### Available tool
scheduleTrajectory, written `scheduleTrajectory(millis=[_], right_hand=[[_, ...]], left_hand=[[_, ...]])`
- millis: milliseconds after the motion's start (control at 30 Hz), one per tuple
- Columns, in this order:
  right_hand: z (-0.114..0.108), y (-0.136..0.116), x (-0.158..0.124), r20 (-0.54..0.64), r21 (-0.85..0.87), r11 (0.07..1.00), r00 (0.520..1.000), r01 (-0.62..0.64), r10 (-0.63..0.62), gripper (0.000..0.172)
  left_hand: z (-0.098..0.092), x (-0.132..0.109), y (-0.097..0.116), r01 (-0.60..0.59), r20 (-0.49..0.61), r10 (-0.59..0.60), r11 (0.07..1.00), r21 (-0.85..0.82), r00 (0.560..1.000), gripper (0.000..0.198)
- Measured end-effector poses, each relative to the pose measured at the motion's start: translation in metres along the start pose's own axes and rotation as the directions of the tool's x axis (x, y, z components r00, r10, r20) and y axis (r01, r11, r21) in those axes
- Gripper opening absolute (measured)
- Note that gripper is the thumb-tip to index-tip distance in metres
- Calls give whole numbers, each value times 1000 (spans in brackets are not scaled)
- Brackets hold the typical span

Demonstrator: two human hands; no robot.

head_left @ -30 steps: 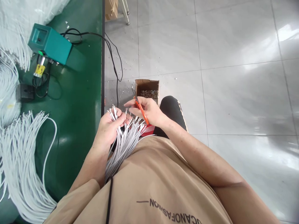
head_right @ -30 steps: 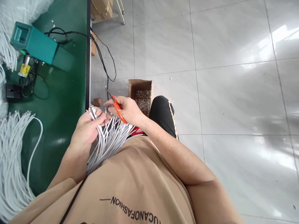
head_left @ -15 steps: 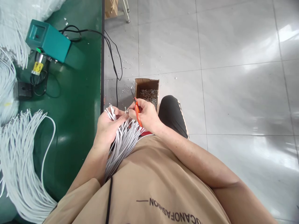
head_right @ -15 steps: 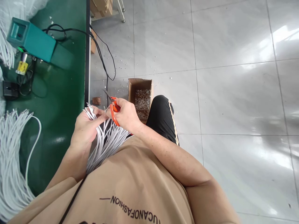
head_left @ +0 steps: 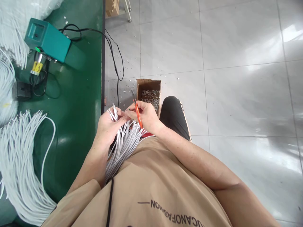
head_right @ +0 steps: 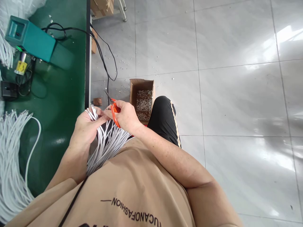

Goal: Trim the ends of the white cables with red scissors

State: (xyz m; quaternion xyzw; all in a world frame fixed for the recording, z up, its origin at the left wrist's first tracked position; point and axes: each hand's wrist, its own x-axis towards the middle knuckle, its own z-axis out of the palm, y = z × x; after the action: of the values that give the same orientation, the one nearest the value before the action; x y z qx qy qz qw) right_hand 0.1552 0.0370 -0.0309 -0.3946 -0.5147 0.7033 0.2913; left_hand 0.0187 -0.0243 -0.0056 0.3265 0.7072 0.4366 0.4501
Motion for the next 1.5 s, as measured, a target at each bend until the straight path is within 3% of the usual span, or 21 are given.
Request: scheduleTrajectory(millis=[100, 233, 333, 467, 667, 800, 1000, 1100, 1200, 1267, 1333, 1400, 1500], right_hand=[[2, 2, -3, -189, -86, 996, 981, 20, -36, 15], [1, 0, -3, -282, -157, 983, 950, 94, -136, 18], [2, -4, -2, -188, -131, 987, 975, 95, -119, 18], [4, -4, -1, -76, -51, 999, 997, -16, 12, 17], [0, 1, 0, -18, 70, 995, 997, -73, 75, 16], [-2, 3, 2, 26, 212, 970, 993, -116, 113, 18], [-2, 1, 2, 179, 359, 923, 981, -139, 79, 24], [-2, -1, 0, 132, 254, 963, 989, -93, 61, 25], [-5, 1, -2, 37, -53, 998, 998, -44, 46, 22], [-8, 4, -3, -27, -361, 932, 999, -27, 19, 21], [-10, 7, -3, -25, -604, 797, 1000, -7, -10, 23], [-10, 9, -3, 19, -715, 699, 1000, 20, -10, 25], [-8, 7, -4, 54, -762, 647, 999, 44, -3, 28]], left_hand=[[-9, 1, 3, 50, 108, -60, 994, 98, 992, 24], [-17, 3, 4, 70, 57, -78, 988, 136, 995, 31], [-17, 4, 4, 77, 23, -79, 993, 85, 997, 38], [-14, 2, 4, 55, 30, -57, 997, 59, 998, 36], [-16, 1, 7, 65, 70, -73, 993, 100, 995, 24], [-12, 1, 10, 72, 64, -74, 997, 23, 995, 14], [-3, -2, 13, 92, 148, -74, 989, -118, 986, 27], [-3, -2, 12, 60, 119, -49, 994, -94, 992, 28], [-4, 0, 11, 49, 57, -43, 993, -111, 997, 32], [-4, 1, 10, 45, 8, -45, 993, -106, 999, 33], [-4, 1, 8, 34, -32, -36, 997, -71, 999, 32], [-3, 1, 6, 12, -52, -14, 999, -35, 999, 31], [-2, 0, 3, -22, -54, 22, 1000, 5, 998, 30]])
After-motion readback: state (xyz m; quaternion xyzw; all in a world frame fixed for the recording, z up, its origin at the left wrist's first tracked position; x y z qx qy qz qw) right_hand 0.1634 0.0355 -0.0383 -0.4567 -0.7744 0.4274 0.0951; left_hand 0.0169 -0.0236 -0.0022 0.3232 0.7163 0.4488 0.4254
